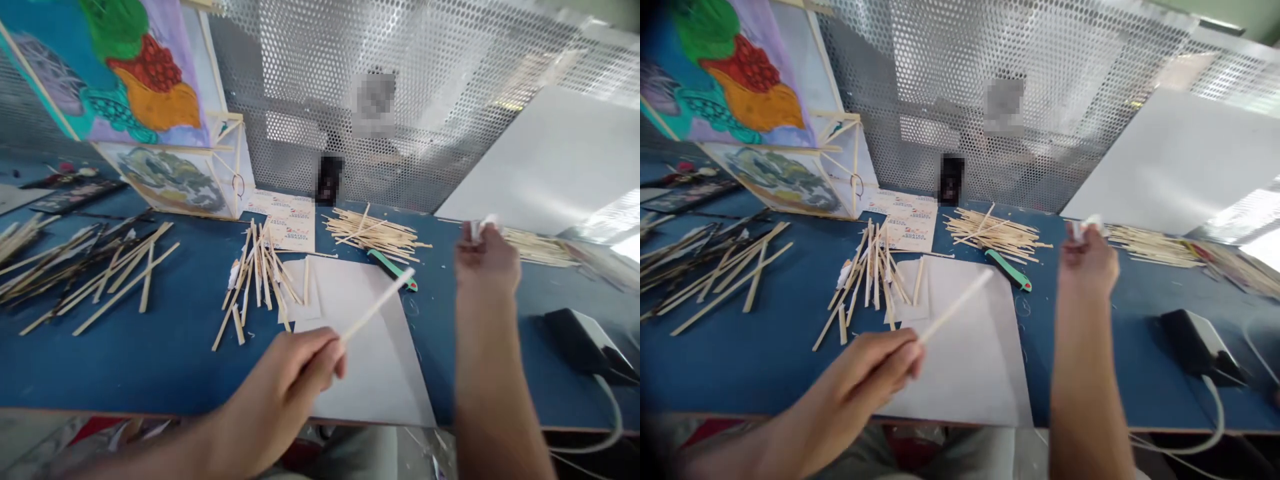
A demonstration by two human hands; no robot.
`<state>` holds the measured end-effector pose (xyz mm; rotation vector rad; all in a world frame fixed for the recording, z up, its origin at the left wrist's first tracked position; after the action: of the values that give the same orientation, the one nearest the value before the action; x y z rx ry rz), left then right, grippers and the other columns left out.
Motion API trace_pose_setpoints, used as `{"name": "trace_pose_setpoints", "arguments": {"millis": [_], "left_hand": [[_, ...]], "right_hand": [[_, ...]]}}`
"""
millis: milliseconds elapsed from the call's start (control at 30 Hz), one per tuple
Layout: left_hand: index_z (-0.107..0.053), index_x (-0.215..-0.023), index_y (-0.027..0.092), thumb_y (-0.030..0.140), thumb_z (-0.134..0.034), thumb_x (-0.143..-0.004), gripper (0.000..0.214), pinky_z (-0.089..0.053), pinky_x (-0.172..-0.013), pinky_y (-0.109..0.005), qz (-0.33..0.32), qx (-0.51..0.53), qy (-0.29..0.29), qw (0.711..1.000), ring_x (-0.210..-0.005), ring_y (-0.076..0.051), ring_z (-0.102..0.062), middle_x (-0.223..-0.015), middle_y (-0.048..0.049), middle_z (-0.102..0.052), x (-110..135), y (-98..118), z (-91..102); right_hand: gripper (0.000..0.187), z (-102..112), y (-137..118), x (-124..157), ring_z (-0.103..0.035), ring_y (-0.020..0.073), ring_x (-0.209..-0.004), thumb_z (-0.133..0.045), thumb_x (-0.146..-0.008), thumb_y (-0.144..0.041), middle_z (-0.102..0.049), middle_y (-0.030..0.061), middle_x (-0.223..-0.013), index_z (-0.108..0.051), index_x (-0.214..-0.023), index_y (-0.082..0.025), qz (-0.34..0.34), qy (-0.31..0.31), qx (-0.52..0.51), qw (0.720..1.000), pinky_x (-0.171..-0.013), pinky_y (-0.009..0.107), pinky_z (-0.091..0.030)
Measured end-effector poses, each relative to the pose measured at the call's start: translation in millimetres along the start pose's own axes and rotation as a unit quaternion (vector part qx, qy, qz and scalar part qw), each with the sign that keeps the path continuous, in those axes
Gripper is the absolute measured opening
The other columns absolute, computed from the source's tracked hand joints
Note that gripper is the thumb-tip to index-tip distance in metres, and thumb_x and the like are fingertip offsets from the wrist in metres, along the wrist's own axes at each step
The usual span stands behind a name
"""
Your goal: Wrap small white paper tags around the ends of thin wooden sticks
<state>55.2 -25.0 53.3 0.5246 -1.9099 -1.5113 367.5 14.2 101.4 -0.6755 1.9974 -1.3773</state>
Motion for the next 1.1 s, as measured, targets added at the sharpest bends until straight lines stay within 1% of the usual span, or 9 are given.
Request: {"name": "trace_pose_setpoints", "arguments": {"millis": [67,133,333,467,667,733,833,1000,1100], "left_hand": [[-0.056,-0.080,0.018,0.053,-0.047,-0.101,0.042,-0.014,-0.044,-0.022,-0.033,0.016,0.118,0.992,-0.050,-0.007,-0.020,-0.058,0.0080,-0.026,15.8,-1.0,24.9],[-0.055,-0.080,0.018,0.052,-0.049,-0.101,0.040,-0.015,-0.045,-0.022,-0.034,0.042,0.148,0.988,-0.050,-0.007,-0.018,-0.060,0.0083,-0.026,18.3,-6.4,36.9],[-0.056,-0.083,0.017,0.050,-0.047,-0.102,0.039,-0.012,-0.045,-0.024,-0.039,0.069,0.105,0.991,-0.047,-0.006,-0.015,-0.059,0.0094,-0.027,0.2,-19.5,20.6],[-0.057,-0.083,0.017,0.051,-0.046,-0.102,0.041,-0.015,-0.046,-0.024,-0.028,0.010,0.107,0.994,-0.049,-0.006,-0.022,-0.059,0.0079,-0.031,2.9,-26.1,7.4],[-0.059,-0.084,0.017,0.053,-0.045,-0.101,0.042,-0.015,-0.045,-0.024,-0.004,-0.012,0.104,0.994,-0.050,-0.008,-0.024,-0.060,0.0067,-0.032,-2.1,-42.1,2.8],[-0.058,-0.081,0.017,0.052,-0.046,-0.101,0.042,-0.014,-0.046,-0.024,-0.003,0.001,0.106,0.994,-0.051,-0.008,-0.022,-0.061,0.0066,-0.031,-4.0,-48.3,-1.4],[-0.052,-0.078,0.018,0.051,-0.048,-0.101,0.040,-0.014,-0.048,-0.024,-0.009,0.046,0.102,0.994,-0.053,-0.008,-0.021,-0.063,0.0062,-0.032,-7.5,-55.0,-10.8],[-0.042,-0.074,0.020,0.050,-0.048,-0.101,0.041,-0.014,-0.047,-0.023,-0.047,0.121,0.111,0.985,-0.050,-0.007,-0.016,-0.062,0.0083,-0.031,-22.0,-48.3,-20.5],[-0.044,-0.075,0.019,0.050,-0.049,-0.101,0.041,-0.013,-0.047,-0.023,-0.059,0.147,0.102,0.982,-0.049,-0.006,-0.016,-0.061,0.0086,-0.030,-22.4,-45.5,-32.4]], "right_hand": [[0.029,30.7,1.6,-10.7,-0.062,0.0116,-0.059,-0.064,-0.088,-0.016,-0.058,-0.0041,-0.056,-0.058,-0.060,-0.021,-0.023,0.048,-0.023,0.998,-0.049,0.031,-0.031],[0.015,34.4,13.9,3.3,-0.062,0.0139,-0.066,-0.074,-0.083,-0.021,-0.065,-0.0014,-0.070,-0.066,-0.070,-0.023,-0.049,0.046,-0.036,0.997,-0.049,0.029,-0.036],[0.022,-42.0,66.5,110.0,-0.036,0.0066,-0.051,-0.081,-0.080,-0.035,-0.056,-0.0023,-0.065,-0.069,-0.074,-0.018,-0.141,-0.110,-0.050,0.983,-0.045,0.024,-0.026],[0.026,-81.5,71.8,152.8,-0.042,0.0067,-0.052,-0.073,-0.088,-0.040,-0.056,-0.0023,-0.061,-0.068,-0.075,-0.017,-0.175,-0.240,-0.049,0.954,-0.050,0.023,-0.032],[0.034,-100.5,74.3,179.8,-0.050,0.0088,-0.051,-0.062,-0.095,-0.046,-0.057,-0.0017,-0.059,-0.064,-0.077,-0.017,-0.193,-0.358,-0.034,0.913,-0.051,0.023,-0.036],[0.040,-99.2,80.7,183.3,-0.047,0.0086,-0.049,-0.059,-0.096,-0.049,-0.053,-0.0025,-0.056,-0.060,-0.072,-0.017,-0.198,-0.353,-0.022,0.914,-0.050,0.023,-0.036],[0.045,-90.4,91.3,184.8,-0.035,0.0069,-0.046,-0.059,-0.095,-0.052,-0.041,-0.0062,-0.051,-0.050,-0.066,-0.019,-0.205,-0.273,-0.001,0.940,-0.044,0.022,-0.027],[0.043,-95.7,93.2,190.8,-0.034,0.0067,-0.046,-0.064,-0.092,-0.050,-0.043,-0.0060,-0.055,-0.047,-0.065,-0.020,-0.218,-0.185,-0.062,0.956,-0.043,0.022,-0.028],[0.046,-96.1,73.6,156.1,-0.029,0.0060,-0.039,-0.061,-0.093,-0.052,-0.038,-0.0075,-0.047,-0.046,-0.062,-0.021,-0.159,-0.166,-0.016,0.973,-0.039,0.025,-0.022]]}}
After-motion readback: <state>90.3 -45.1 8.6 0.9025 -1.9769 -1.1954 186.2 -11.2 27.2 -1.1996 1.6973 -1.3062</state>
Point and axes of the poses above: each hand's wrist, its own x-axis away from the middle knuckle, its own z-axis out of the back of the hand, y = z × x, the point moved 7 cm from there along -x, towards the middle knuckle
